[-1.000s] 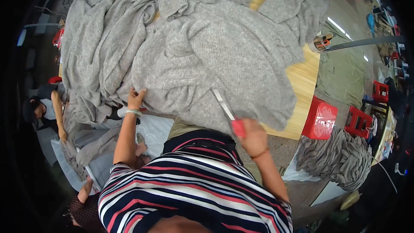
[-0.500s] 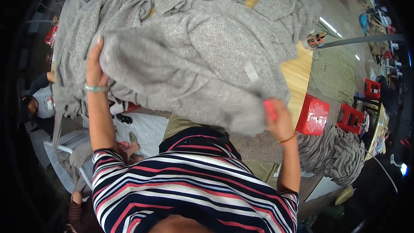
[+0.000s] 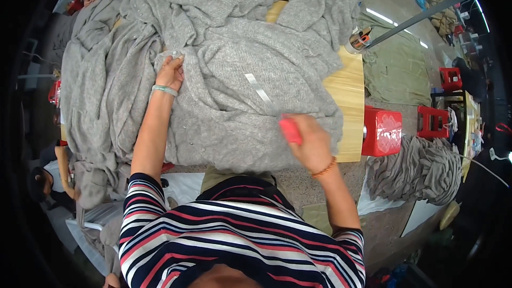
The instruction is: Using scissors to trim excess threads and loose yarn from knitted grey sweaters.
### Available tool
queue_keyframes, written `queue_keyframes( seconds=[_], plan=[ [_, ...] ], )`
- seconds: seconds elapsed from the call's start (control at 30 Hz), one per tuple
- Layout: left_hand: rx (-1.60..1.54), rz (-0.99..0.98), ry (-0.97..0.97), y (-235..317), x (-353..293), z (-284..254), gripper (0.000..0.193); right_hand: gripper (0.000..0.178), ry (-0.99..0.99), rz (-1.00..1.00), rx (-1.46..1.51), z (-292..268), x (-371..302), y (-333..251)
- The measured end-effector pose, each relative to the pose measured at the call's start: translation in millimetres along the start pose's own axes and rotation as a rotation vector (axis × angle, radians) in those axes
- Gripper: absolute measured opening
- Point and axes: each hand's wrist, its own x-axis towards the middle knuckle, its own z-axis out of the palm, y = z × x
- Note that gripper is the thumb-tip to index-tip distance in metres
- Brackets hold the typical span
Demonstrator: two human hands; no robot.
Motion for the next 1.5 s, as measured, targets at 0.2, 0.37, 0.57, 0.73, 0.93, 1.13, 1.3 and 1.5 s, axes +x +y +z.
queue_keyframes(
  seconds=[0.2, 0.37, 0.57, 0.73, 0.93, 1.13, 1.3, 1.5],
  plan=[
    [0.092, -0.204, -0.030, 2.8, 0.9, 12.5, 0.064, 0.039, -0.048, -0.197, 0.071, 92.7, 55.1, -44.9],
    [0.091, -0.162, 0.030, 12.0, 8.2, 10.2, 0.046, 0.031, -0.158, -0.145, 0.085, 120.1, 77.6, -45.2],
    [-0.395, 0.096, -0.282, 133.9, -36.5, 78.3, 0.023, 0.024, 0.375, -0.056, -0.049, -27.4, 100.2, -0.3],
    [-0.308, 0.058, -0.417, 99.0, -70.3, 121.5, 0.026, 0.034, 0.506, 0.082, -0.269, -141.0, 52.9, 28.1],
    [-0.344, -0.432, -0.363, -41.5, -43.3, 75.7, 0.015, 0.031, 0.199, 0.246, -0.369, -80.4, -44.2, 104.9],
    [-0.529, -0.427, -0.325, -15.0, -49.4, 94.6, 0.032, 0.027, 0.058, 0.403, -0.383, -32.8, -78.9, 111.8],
    [-0.438, -0.550, -0.379, -6.7, -74.5, 134.1, 0.051, 0.029, 0.044, 0.392, -0.357, -43.8, -81.3, 112.7],
    [1.071, 0.340, -0.533, -59.5, -137.5, 114.9, 0.061, 0.035, 0.141, 0.331, -0.167, -48.0, -115.8, 116.7]
  ],
)
